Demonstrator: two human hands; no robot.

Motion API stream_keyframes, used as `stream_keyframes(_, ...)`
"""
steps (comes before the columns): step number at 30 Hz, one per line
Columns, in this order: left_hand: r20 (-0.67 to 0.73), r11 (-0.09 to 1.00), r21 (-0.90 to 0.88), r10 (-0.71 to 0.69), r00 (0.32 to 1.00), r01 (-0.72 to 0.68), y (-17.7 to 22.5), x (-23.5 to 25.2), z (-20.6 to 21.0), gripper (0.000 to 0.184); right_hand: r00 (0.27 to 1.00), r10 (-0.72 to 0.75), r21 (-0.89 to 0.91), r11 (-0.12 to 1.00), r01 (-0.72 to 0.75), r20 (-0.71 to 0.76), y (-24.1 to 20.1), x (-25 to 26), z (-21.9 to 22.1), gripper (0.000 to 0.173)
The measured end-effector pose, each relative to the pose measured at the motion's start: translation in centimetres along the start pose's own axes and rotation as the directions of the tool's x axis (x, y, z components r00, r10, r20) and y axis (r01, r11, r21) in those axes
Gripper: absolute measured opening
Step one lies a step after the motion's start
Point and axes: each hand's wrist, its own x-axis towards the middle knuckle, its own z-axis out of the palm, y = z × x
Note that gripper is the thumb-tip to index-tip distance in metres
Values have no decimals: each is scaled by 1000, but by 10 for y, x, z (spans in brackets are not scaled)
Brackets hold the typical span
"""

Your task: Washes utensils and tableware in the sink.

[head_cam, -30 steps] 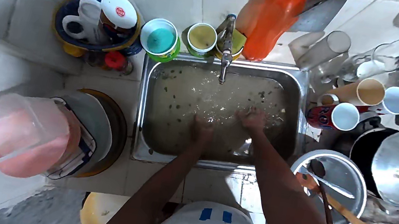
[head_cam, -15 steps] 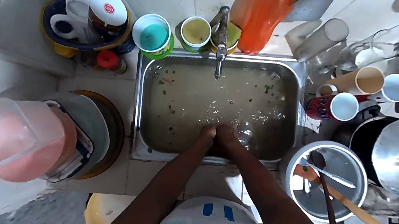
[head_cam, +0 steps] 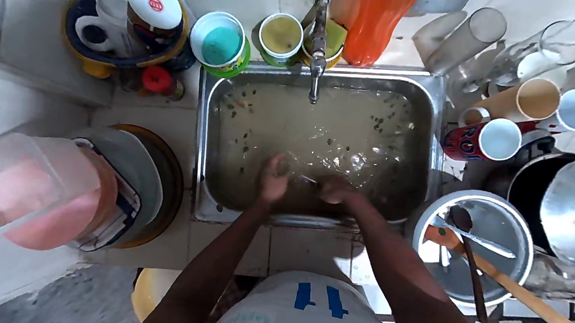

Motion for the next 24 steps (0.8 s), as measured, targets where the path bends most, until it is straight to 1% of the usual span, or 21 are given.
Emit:
stream_keyframes(1,-141,996,-90,-4,990,-9,-1,-1,-8,54,999,-45,67,997,47,-29,8,2,-3,31)
stream_keyframes(2,-223,984,-180,-43,974,3,-3,-1,-16,54,996,-73,141,987,79,-47,12,0,-7,29)
stream_keyframes(3,-245,963,-267,-108,963,40,-3,-1,-24,52,996,-85,222,971,92,-40,9,-9,-14,29)
stream_keyframes(4,-211,933,-349,-172,962,91,1,-2,-30,49,995,-94,310,946,99,-30,4,-19,-22,28)
stream_keyframes(5,-145,905,-401,-214,966,140,5,-4,-34,48,993,-114,403,908,115,-26,-1,-28,-28,25)
stream_keyframes(7,66,854,-466,-226,972,230,9,-4,-35,50,984,-171,590,789,172,-58,-7,-39,-35,18)
stream_keyframes(9,240,799,-538,-160,957,269,7,-3,-21,60,966,-229,725,645,241,-117,-8,-43,-36,13)
stream_keyframes(11,356,757,-603,-26,934,252,12,-8,-7,70,949,-263,783,549,294,-172,-5,-39,-34,13)
stream_keyframes(12,383,748,-620,28,923,234,19,-12,-2,68,947,-270,796,527,297,-175,-5,-40,-36,13)
stream_keyframes(14,384,701,-681,95,919,212,33,-16,6,59,943,-290,819,493,293,-163,-4,-42,-39,16)
stream_keyframes(16,380,644,-734,127,916,215,45,-13,10,51,946,-278,823,490,288,-166,-7,-45,-40,20)
stream_keyframes(17,371,637,-743,138,918,205,50,-12,11,47,949,-248,806,511,299,-195,-11,-47,-38,21)
stream_keyframes(20,331,641,-745,110,937,187,69,-13,9,37,954,-141,689,664,290,-265,-27,-49,-32,29)
stream_keyframes(21,305,631,-753,81,949,188,73,-14,9,33,952,-118,667,689,283,-283,-32,-47,-29,29)
stream_keyframes(23,301,605,-768,52,952,210,75,-12,5,35,948,-96,676,680,285,-303,-38,-43,-21,28)
stream_keyframes(24,302,586,-781,53,952,215,75,-11,1,37,946,-91,700,651,293,-311,-39,-43,-19,29)
